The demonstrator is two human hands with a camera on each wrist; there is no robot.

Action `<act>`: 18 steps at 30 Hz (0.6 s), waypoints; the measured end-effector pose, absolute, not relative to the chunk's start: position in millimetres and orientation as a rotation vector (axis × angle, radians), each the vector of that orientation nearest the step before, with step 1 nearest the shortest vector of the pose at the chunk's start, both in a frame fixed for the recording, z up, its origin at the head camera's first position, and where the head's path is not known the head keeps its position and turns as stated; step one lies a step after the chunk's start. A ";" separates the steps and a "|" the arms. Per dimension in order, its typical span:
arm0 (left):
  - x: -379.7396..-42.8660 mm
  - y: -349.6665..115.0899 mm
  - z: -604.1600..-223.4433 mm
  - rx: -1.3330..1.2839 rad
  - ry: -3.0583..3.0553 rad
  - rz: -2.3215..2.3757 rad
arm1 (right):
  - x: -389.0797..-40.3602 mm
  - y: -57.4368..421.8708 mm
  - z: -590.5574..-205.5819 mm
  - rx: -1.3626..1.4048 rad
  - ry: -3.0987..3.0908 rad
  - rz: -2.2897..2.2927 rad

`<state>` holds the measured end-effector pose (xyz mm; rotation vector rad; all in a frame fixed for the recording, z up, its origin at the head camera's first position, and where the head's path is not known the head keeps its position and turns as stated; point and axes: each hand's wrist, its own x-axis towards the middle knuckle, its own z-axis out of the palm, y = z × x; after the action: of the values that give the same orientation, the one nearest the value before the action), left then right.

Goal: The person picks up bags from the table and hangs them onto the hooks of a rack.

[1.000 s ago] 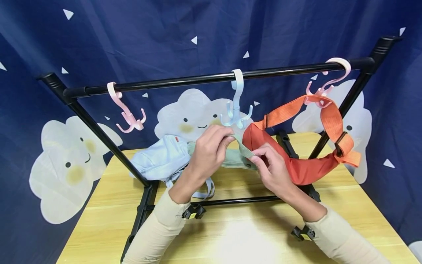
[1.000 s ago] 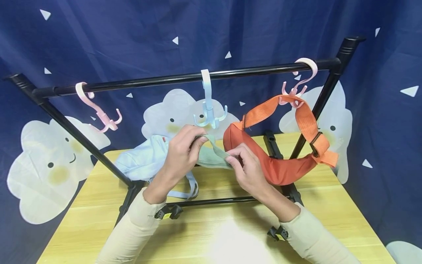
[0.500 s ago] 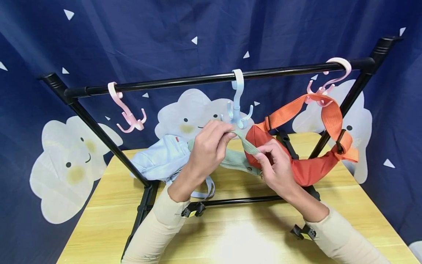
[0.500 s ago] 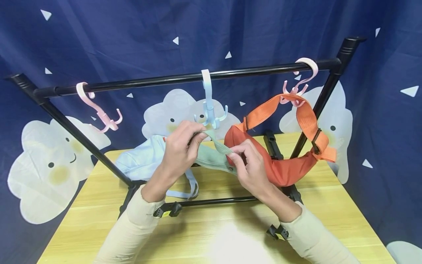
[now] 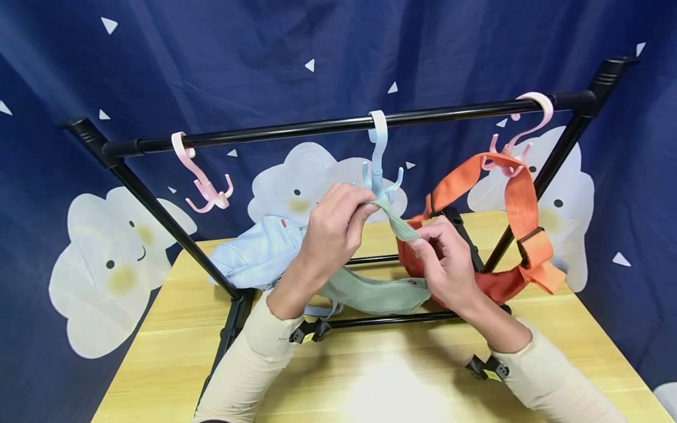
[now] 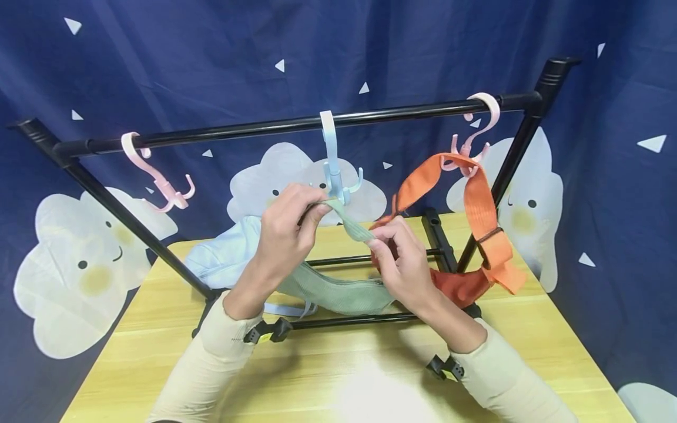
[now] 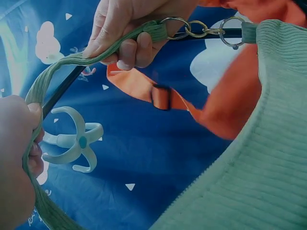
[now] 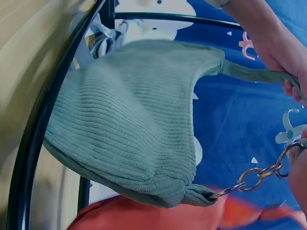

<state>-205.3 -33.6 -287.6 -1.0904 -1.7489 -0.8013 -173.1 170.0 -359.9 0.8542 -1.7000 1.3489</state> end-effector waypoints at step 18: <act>-208.3 -38.5 -276.7 -1.085 -1.730 -0.802 | -173.3 177.0 -337.3 0.783 -1.684 1.279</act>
<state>-208.3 -38.5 -276.7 -1.0853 -1.7305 -0.8019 -173.3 177.0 -337.3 0.7829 -1.6841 1.2787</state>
